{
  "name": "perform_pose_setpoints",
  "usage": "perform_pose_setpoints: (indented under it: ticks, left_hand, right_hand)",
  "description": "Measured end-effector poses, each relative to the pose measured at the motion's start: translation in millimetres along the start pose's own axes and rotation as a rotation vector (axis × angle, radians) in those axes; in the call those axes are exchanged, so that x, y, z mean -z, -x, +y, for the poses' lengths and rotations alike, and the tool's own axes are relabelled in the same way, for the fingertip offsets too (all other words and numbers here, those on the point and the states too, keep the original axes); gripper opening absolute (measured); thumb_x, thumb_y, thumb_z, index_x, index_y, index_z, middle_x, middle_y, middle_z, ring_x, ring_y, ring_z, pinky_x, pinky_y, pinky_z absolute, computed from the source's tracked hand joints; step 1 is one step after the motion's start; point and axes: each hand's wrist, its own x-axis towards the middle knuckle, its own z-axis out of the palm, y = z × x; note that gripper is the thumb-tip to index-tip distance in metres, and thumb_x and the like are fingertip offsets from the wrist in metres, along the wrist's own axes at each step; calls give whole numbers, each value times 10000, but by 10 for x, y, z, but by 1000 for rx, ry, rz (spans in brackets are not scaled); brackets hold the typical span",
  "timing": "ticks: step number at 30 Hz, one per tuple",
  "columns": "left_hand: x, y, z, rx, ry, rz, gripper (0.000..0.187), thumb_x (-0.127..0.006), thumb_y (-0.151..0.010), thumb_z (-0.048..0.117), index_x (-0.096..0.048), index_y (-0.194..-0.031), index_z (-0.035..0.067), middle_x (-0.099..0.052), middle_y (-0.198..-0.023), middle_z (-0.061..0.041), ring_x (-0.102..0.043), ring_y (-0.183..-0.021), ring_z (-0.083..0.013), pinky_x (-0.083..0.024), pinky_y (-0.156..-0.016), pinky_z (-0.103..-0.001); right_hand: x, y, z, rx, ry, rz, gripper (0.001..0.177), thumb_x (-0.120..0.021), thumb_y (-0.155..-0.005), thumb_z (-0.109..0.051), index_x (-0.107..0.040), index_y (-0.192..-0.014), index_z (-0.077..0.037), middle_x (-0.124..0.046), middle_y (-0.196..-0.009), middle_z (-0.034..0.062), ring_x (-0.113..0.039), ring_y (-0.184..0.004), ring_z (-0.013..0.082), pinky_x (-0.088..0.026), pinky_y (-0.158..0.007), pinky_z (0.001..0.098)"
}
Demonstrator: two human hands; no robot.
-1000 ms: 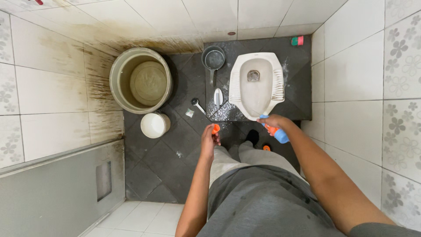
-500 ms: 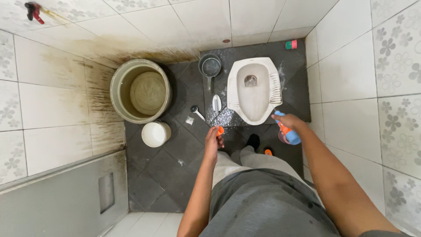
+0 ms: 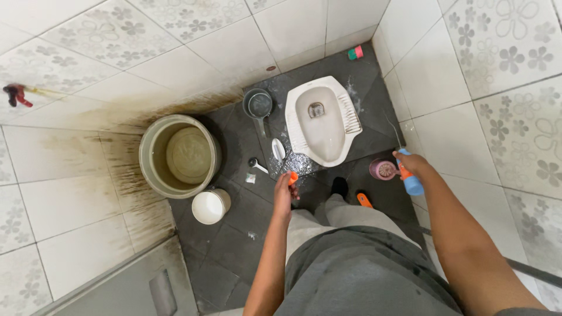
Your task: The person cleans a squat toilet in a tiled bathroom. They apply liquid cleaner from a bottle and scrub the basin with a long-handled brush and a smaller pink brush. The person also uses a small packet of powder and a white scrubbing pad during the process.
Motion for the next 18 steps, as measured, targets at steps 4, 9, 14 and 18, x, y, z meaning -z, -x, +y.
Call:
perform_pose_setpoints:
  ticks: [4,9,14,18]
  left_hand:
    - [-117,-75,41,12,-71,-8,306,-571,-1014,421,-610,-962,122,-486,-705,39,-484,-591,-81,-421,-523,-273]
    - [-238,-161,92,23,-102,-38,294,-573,-1003,413,-621,-977,124,-489,-703,35,-487,-583,-82,-419,-515,-271]
    - [-312,-214,129,0,-110,-64,299,-574,-1006,409,-619,-980,114,-486,-697,35,-481,-568,-82,-416,-502,-267]
    - [-328,-222,171,7,-99,-50,287,-586,-1008,399,-621,-984,115,-478,-686,36,-473,-558,-79,-409,-486,-263]
  right_hand:
    - [61,19,239,-26,58,-35,665,-687,-898,-562,-610,-1094,69,-653,-837,207,-649,-580,317,-547,-519,445]
    - [60,-12,371,-41,40,-8,664,-679,-903,-586,-604,-1076,50,-643,-867,211,-638,-569,314,-533,-512,465]
    - [197,-107,110,54,24,84,662,-701,-898,-593,-661,-1057,48,-684,-916,189,-643,-654,271,-531,-583,433]
    - [218,-43,-345,47,53,93,678,-681,-895,-612,-662,-1079,41,-677,-928,175,-651,-713,273,-543,-637,445]
